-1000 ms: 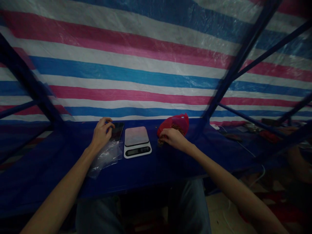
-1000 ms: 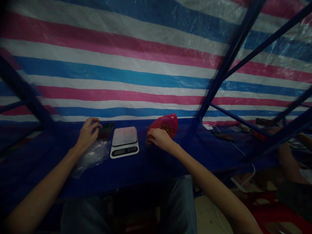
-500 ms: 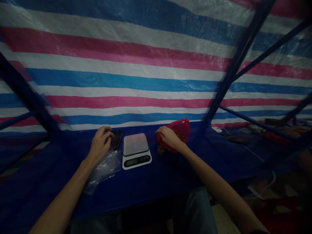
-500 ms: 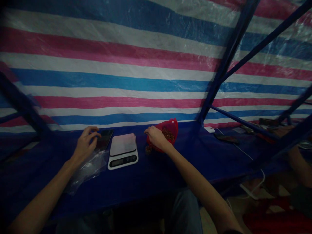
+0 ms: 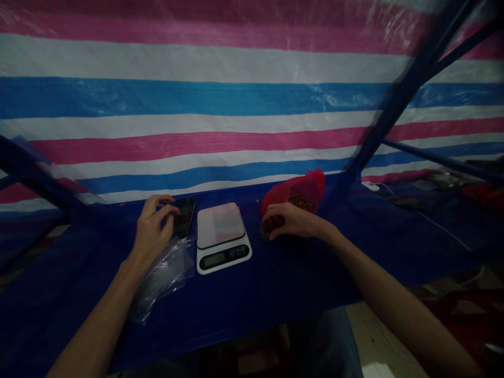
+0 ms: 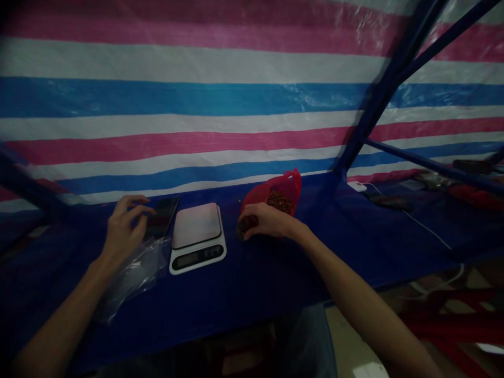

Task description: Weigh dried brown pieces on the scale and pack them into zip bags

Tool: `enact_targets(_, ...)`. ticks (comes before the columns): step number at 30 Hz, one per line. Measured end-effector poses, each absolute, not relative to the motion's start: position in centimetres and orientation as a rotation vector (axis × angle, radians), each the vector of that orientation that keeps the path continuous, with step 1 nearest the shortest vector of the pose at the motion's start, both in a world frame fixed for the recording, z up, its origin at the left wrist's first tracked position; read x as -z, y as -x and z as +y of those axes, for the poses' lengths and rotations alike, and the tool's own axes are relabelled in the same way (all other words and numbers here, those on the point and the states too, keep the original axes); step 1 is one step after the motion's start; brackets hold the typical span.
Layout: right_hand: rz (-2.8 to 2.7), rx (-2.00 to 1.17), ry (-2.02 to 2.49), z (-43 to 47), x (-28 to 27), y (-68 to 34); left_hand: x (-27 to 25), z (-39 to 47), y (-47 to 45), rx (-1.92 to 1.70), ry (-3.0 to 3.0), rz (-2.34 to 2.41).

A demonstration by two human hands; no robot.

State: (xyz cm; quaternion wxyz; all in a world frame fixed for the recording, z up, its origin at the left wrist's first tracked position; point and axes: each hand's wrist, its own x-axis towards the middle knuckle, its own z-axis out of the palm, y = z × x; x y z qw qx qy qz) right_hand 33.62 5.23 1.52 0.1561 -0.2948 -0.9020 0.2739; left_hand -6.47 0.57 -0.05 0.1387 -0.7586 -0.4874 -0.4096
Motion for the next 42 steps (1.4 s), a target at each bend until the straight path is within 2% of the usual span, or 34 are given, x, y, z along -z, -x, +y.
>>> enact_targets(9, -2.473, -0.354, 0.782, 2.2, -1.3, -31.3, 0.2, 0.4, 6.7, 1.193, 2.160, -1.416)
enact_targets(13, -2.537, -0.460, 0.487, -0.2, -1.5, -29.9, 0.4, 0.5, 6.9, 1.203, 2.150, -1.439)
enact_targets(16, -2.638, -0.475, 0.429, -0.8, -0.9, -29.3, 0.4, 0.5, 6.9, 1.216, 2.157, -1.464)
enact_targets(33, -2.749, -0.547, 0.686, -1.7, -1.1, -28.4, 0.2, 0.4, 6.6, 1.237, 2.195, -1.511)
enact_targets(37, -2.570, -0.470, 0.680, -1.2, -1.4, -29.4, 0.3, 0.3, 6.9, 1.247, 2.211, -1.467)
enact_targets(42, -2.403, -0.327, 0.885, 1.1, -1.0, -31.2, 0.2, 0.3, 7.1, 1.270, 2.184, -1.477)
